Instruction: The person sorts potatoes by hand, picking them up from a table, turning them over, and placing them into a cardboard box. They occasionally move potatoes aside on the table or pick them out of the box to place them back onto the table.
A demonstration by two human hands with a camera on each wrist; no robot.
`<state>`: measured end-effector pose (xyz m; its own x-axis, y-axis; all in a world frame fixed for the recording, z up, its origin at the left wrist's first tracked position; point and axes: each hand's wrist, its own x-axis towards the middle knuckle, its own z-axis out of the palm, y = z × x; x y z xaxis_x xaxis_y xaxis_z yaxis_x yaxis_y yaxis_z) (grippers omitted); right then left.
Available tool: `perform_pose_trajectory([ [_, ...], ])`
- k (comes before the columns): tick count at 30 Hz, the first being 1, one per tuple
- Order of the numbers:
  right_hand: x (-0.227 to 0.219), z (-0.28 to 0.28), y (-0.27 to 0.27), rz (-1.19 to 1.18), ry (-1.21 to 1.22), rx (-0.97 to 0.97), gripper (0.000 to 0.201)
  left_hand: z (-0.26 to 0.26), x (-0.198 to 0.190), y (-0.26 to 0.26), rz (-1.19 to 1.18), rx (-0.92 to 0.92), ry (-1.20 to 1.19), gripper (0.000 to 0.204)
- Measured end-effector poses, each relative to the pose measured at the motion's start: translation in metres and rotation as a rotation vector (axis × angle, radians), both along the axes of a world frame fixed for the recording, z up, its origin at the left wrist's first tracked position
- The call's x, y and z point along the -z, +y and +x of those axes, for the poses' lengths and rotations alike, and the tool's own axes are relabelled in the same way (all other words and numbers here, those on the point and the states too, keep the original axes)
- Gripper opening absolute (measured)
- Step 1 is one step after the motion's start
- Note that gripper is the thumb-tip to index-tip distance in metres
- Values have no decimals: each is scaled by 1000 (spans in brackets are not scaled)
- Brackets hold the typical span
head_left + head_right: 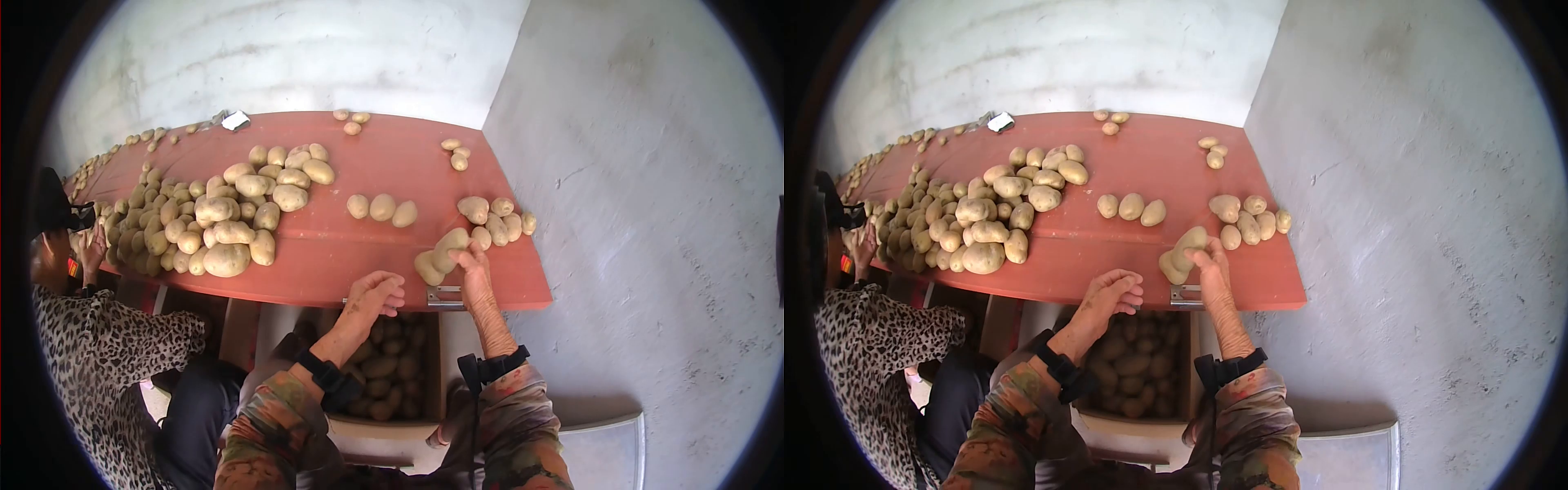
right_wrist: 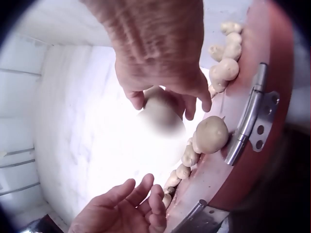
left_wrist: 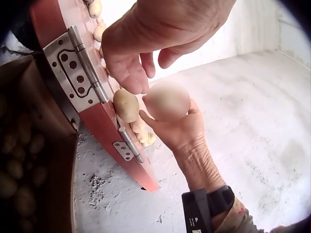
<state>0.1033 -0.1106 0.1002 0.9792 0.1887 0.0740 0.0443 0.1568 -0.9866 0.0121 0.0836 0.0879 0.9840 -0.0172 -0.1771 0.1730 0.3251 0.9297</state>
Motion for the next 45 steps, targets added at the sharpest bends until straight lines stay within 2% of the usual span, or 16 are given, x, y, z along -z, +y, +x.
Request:
perform_pose_trajectory([
  [1, 3, 3, -1, 158, -30, 79, 40, 0, 1, 0, 1, 0, 2, 21],
  [6, -19, -11, -6, 287, 185, 111, 44, 0, 2, 0, 8, -6, 11, 21],
  [8, -25, -14, -11, -65, 152, -90, 49, -1, 1, 0, 8, -17, 9, 21],
  [9, -32, -21, -9, -65, 153, -94, 49, -1, 1, 0, 7, -28, 6, 20],
  [11, -44, -37, -1, -410, 125, -480, 51, 1, 5, 0, 22, -102, 1, 19],
  [12, -41, -43, 5, -569, 83, -549, 48, 2, 7, 0, 38, -169, -6, 19],
  [13, -39, -48, 10, -567, 85, -549, 48, 3, 7, 1, 39, -169, -3, 19],
  [15, -34, -58, 16, -847, 86, -798, 46, 4, 8, 2, 68, -251, -1, 19],
  [18, -15, -64, 28, -1027, 94, -894, 46, 3, 8, 2, 52, -218, 5, 20],
  [25, 5, -66, 42, -1174, 166, -941, 46, -2, -4, 0, 22, -179, 55, 20],
  [29, 16, -60, 43, -1207, 59, -977, 48, 1, -2, 5, 5, -153, 41, 20],
  [31, 22, -59, 42, -1272, -31, -962, 51, 1, -1, 8, 4, -155, 62, 21],
  [33, 53, -50, 34, -1243, -291, -904, 53, 0, 1, 12, 28, -123, 8, 21],
  [35, 33, -53, 37, -1284, -75, -912, 51, 0, -1, 13, 32, -123, 35, 21],
  [40, 44, -55, 35, -1421, -311, -733, 36, 2, -3, 13, 34, -118, 26, 21],
  [45, 53, -52, 34, -1582, -311, -734, 34, 2, -5, 12, 40, -105, 28, 22],
])
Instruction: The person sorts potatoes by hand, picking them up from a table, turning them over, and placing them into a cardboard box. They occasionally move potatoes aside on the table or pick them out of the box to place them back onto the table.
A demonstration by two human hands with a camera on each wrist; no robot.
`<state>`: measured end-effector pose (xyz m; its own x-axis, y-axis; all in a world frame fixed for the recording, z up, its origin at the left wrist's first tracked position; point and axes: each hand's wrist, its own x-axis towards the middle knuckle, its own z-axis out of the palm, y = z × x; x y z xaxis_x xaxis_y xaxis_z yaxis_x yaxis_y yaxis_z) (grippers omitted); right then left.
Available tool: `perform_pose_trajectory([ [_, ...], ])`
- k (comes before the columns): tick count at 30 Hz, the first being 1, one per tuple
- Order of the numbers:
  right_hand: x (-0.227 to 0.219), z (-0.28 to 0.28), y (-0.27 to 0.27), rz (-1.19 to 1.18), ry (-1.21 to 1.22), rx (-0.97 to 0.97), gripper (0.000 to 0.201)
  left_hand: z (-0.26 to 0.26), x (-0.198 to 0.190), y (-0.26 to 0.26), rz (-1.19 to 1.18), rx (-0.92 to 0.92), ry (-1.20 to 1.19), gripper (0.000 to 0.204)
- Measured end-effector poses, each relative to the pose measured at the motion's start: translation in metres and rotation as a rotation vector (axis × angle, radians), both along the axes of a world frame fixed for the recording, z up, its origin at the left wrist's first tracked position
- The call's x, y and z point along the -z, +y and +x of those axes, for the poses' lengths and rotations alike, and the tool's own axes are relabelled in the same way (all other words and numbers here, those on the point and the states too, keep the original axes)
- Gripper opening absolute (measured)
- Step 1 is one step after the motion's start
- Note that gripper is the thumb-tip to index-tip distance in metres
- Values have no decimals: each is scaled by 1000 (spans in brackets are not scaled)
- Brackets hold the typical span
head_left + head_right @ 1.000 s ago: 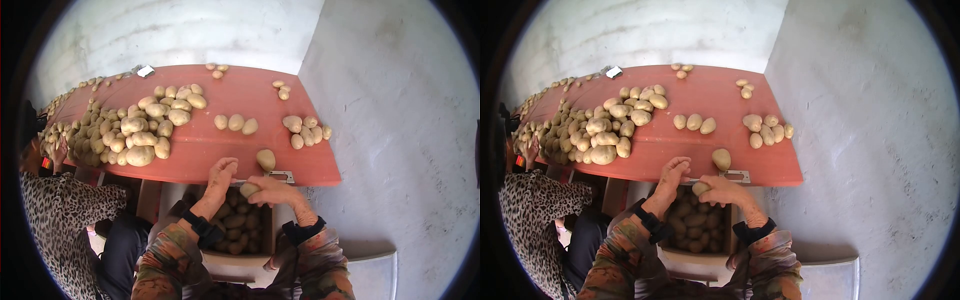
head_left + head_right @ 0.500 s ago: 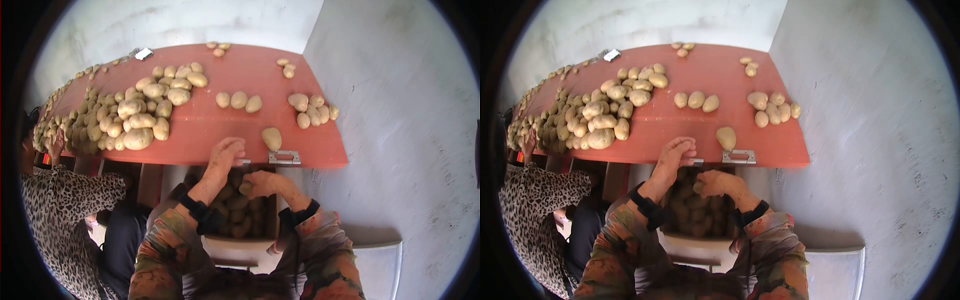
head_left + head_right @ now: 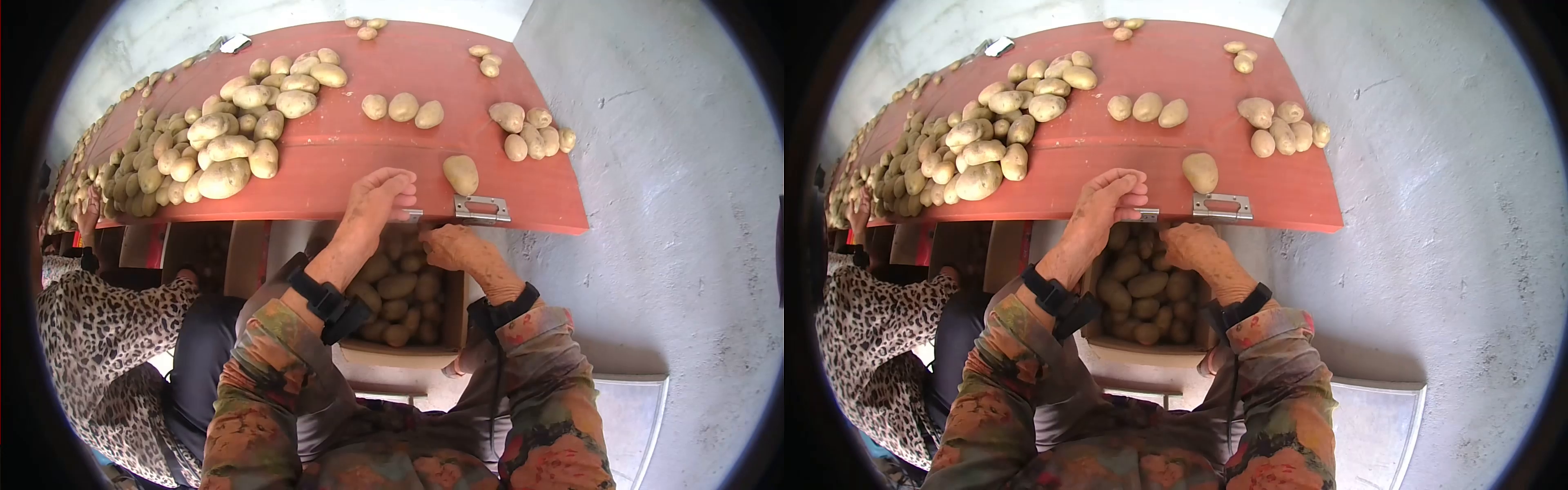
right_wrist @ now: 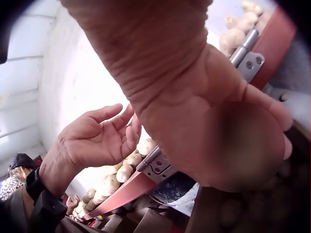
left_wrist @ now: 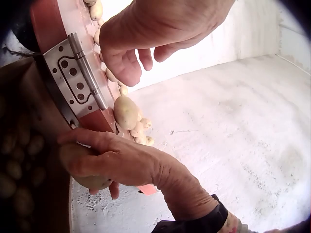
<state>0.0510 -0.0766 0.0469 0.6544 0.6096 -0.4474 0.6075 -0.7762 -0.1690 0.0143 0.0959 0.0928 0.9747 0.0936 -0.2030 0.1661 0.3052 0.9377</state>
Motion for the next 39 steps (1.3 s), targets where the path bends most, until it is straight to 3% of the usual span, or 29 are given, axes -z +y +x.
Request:
perform_pose_trajectory([
  [2, 2, 1, -1, -86, -14, -11, 32, 1, 0, 1, -2, 4, 3, 22],
  [11, 30, -6, -12, -15, -266, 68, 26, 0, -1, -1, 21, 13, -8, 23],
  [14, 43, -10, -13, 68, -373, -28, 19, -1, -2, -3, 27, 16, -10, 23],
  [17, 18, -17, 0, 152, -347, -40, 19, -1, -3, -4, 23, 16, 0, 22],
  [19, -3, -19, 6, 130, -155, -86, 21, -1, -3, -4, 23, 17, 1, 21],
  [23, -38, -18, 7, 178, -203, -91, 23, -3, -3, -5, 5, -2, -1, 20],
  [25, -64, -16, 5, 376, -263, 49, 19, -3, -3, -4, 4, -16, -4, 19],
  [26, -65, -12, 4, 376, -268, 46, 19, -2, -2, -2, -8, -25, 1, 19],
  [28, -66, -5, 2, 651, -579, 191, 15, -2, -1, -2, -20, -35, 0, 19],
  [29, -68, -2, -1, 615, -597, 222, 22, -2, -1, -3, -25, -33, -3, 19],
  [32, -54, 16, -9, 758, -802, 137, 27, -2, 3, -5, -27, -25, -13, 19],
  [35, -47, 22, -10, 599, -728, 167, 32, -3, 2, -6, -27, -21, -8, 18],
  [39, -38, 30, -7, 573, -776, 161, 36, -2, 4, -6, -29, -13, 4, 18],
])
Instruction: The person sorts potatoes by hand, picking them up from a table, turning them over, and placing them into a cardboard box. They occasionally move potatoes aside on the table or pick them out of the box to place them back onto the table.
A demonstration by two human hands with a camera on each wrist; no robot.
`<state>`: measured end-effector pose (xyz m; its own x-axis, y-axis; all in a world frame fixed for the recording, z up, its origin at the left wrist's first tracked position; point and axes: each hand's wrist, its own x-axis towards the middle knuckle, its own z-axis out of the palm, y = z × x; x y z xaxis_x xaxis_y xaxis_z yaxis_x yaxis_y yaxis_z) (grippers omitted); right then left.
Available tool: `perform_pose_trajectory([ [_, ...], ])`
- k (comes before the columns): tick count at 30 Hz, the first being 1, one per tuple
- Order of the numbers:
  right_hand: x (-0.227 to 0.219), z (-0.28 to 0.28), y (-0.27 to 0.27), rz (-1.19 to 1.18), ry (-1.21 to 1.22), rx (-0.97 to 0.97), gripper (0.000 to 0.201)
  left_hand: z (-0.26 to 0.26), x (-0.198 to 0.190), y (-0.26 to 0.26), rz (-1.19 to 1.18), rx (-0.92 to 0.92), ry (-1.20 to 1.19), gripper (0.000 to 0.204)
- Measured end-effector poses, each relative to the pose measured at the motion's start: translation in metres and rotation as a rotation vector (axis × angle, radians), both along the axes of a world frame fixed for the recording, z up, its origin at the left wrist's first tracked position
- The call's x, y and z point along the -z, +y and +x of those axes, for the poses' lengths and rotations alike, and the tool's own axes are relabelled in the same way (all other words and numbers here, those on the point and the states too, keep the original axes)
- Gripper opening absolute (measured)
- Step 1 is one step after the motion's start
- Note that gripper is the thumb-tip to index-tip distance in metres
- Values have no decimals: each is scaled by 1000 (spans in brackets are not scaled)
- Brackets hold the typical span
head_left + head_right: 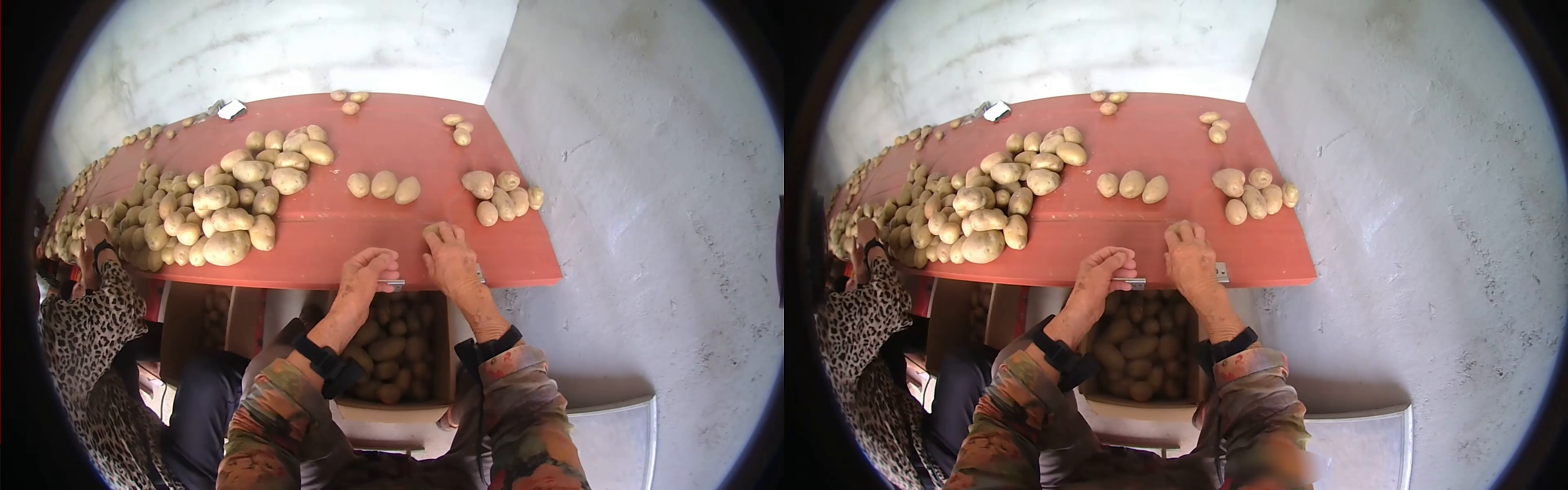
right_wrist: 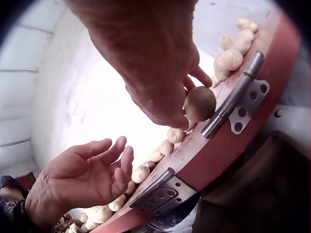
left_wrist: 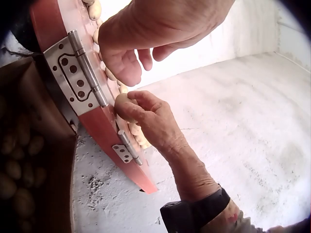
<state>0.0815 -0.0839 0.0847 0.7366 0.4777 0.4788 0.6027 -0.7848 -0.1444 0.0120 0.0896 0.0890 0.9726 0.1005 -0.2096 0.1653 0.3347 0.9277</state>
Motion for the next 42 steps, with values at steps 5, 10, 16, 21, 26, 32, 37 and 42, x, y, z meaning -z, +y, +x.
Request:
perform_pose_trajectory([
  [5, 2, 15, -2, 18, 81, 57, 45, 0, -6, 8, 9, -26, -9, 19],
  [10, 10, 23, 2, 24, 227, 92, 51, -2, -4, 16, 4, -51, -26, 20],
  [16, 23, 31, 9, 20, 158, 68, 47, -4, -3, 18, 22, -17, -12, 21],
  [21, -20, 7, 20, 187, 381, 42, 38, -3, -9, 21, 8, -23, -21, 21],
  [26, -55, -13, 19, 393, 1042, -85, 38, -1, -5, 21, -3, -42, -33, 20],
  [32, -36, -38, 25, -63, 1216, -292, 43, -1, 0, 18, -27, -24, -38, 20],
  [37, 3, -55, 31, -548, 775, -392, 33, 1, 3, 12, -59, -11, -73, 24],
  [42, 14, -67, 31, -571, 638, -283, 31, 0, 0, 10, -52, -7, -24, 23],
])
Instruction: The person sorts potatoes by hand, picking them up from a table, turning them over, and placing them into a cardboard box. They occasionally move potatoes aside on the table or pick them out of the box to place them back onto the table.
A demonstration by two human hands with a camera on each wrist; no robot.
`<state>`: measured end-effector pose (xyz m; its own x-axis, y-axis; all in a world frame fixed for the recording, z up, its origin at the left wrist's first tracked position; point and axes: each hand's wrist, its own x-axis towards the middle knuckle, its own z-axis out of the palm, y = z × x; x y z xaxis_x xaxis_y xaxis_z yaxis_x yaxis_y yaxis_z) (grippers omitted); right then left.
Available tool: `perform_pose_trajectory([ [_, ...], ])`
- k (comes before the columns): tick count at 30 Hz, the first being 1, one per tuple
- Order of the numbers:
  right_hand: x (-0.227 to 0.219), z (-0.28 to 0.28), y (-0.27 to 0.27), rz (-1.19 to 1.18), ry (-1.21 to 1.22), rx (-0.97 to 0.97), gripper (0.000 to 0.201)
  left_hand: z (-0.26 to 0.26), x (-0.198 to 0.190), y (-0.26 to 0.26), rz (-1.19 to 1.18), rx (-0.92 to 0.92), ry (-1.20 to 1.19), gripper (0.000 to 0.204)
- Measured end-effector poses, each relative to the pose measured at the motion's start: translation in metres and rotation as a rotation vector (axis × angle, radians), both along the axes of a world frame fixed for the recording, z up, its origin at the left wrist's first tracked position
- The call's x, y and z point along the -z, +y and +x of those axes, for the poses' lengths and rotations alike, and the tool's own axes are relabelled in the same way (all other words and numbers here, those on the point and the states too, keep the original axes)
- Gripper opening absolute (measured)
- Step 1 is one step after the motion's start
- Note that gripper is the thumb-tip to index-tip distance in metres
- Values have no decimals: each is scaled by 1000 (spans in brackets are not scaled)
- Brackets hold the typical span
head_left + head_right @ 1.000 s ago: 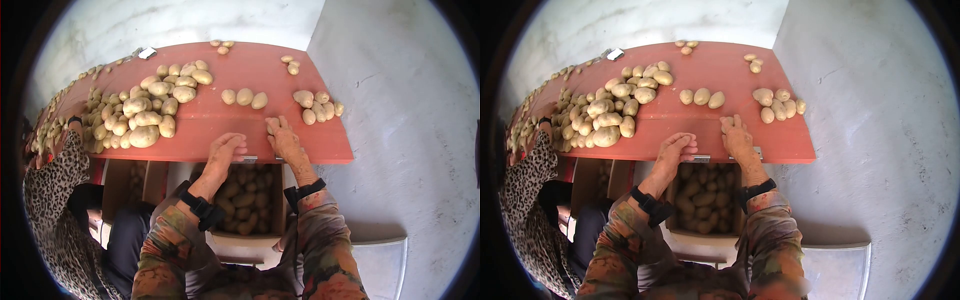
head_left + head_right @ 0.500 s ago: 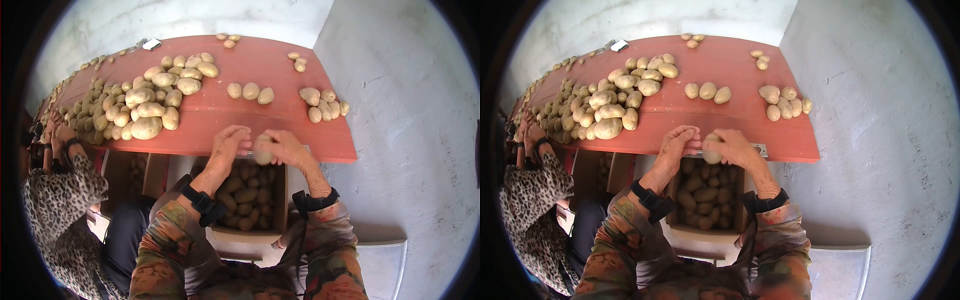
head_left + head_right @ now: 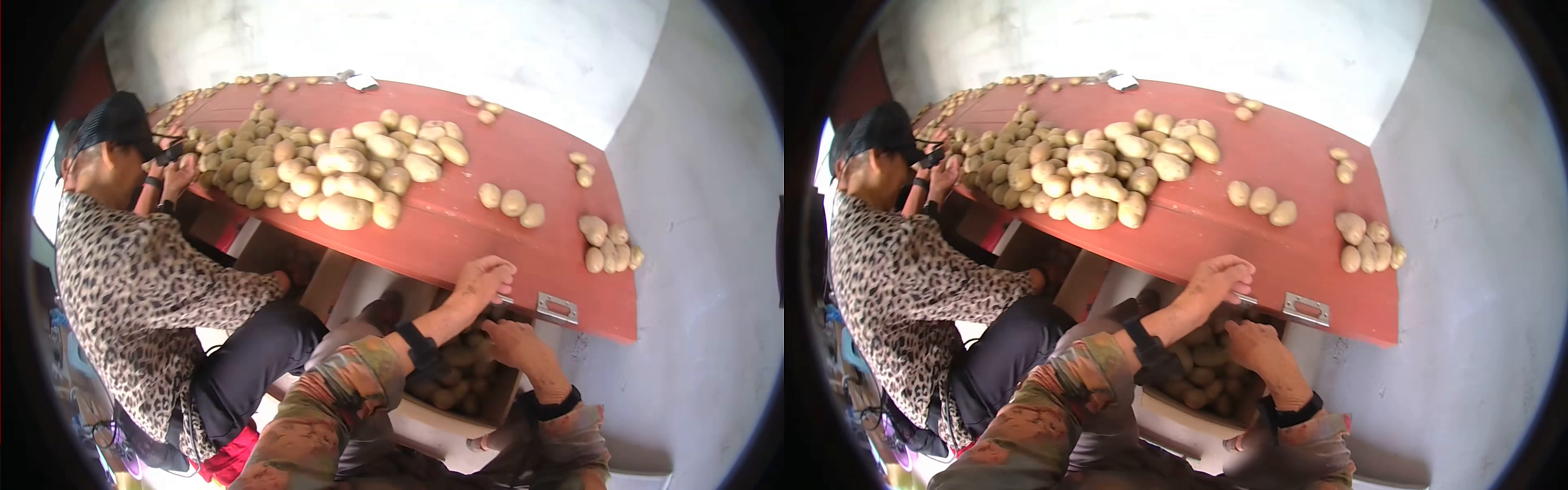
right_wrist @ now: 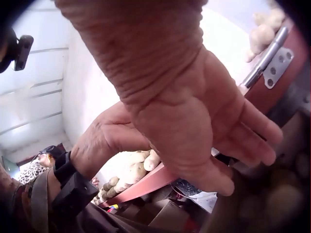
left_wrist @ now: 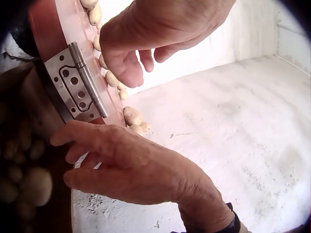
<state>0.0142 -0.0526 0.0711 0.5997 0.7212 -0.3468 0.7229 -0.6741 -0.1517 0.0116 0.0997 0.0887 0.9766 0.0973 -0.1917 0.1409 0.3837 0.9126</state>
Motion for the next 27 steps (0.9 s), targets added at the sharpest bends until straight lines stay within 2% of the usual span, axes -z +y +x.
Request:
perform_pose_trajectory([
  [3, -15, -5, 3, -25, 95, -21, 35, 0, -1, 0, 2, -1, 2, 22],
  [13, -9, 1, -6, -30, 96, 31, 40, -4, -1, -2, 7, 3, -47, 23],
  [20, -32, -1, -9, 78, 119, -23, 36, -11, -9, -5, -81, -36, -80, 24],
  [21, -32, 1, -10, 124, 148, -37, 35, -11, -12, -4, -29, -20, -61, 26],
  [23, -24, 6, -17, 224, 142, -37, 34, -10, -11, -5, -40, -30, -54, 27],
  [27, -33, 17, -24, 241, 186, 31, 30, -9, -18, -8, -31, -25, -6, 25],
])
